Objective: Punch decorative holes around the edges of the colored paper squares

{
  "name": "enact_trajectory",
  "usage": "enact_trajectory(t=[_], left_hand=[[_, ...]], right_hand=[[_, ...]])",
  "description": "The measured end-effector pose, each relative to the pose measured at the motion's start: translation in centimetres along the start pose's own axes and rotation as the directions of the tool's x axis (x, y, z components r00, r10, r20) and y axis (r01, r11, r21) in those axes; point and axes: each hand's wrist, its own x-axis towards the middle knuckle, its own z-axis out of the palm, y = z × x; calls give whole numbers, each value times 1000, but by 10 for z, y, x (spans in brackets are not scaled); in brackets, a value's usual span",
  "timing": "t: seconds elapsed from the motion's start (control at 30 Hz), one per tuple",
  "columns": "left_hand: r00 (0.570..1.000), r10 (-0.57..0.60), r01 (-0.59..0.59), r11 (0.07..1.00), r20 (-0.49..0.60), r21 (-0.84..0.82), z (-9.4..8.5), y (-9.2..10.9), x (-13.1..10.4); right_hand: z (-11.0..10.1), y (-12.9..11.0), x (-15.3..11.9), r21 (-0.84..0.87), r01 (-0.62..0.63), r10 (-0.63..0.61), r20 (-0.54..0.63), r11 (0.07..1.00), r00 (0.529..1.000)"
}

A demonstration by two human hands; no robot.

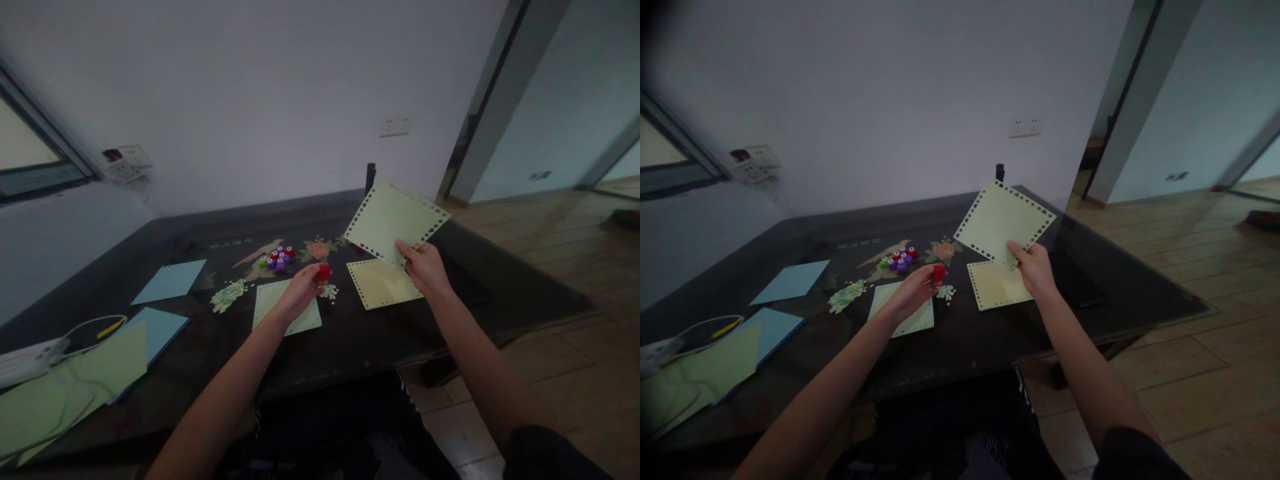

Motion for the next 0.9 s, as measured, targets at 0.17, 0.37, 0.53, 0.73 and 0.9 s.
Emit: enact_trajectory(t=[0.17, 0.37, 0.53, 0.73, 0.9], left_hand=[[998, -2, 5, 999, 61, -44, 11, 6, 6], [981, 174, -189, 950, 83, 247, 29, 10, 42], [943, 323, -299, 713, 82, 634, 36, 7, 100], [920, 390, -144, 260, 32, 955, 38, -6, 156], [933, 359, -61, 178, -6, 982, 41, -11, 179]], right_hand=[[-39, 3, 8, 18, 19, -17, -125, 1000, 992], [-60, 12, 7, -9, 43, -44, -177, 999, 983], [-58, 13, 4, -47, 35, -42, -173, 998, 984], [-53, 10, 0, -78, 14, -25, -147, 997, 989], [-48, 9, -4, -110, -10, 0, -88, 994, 996]])
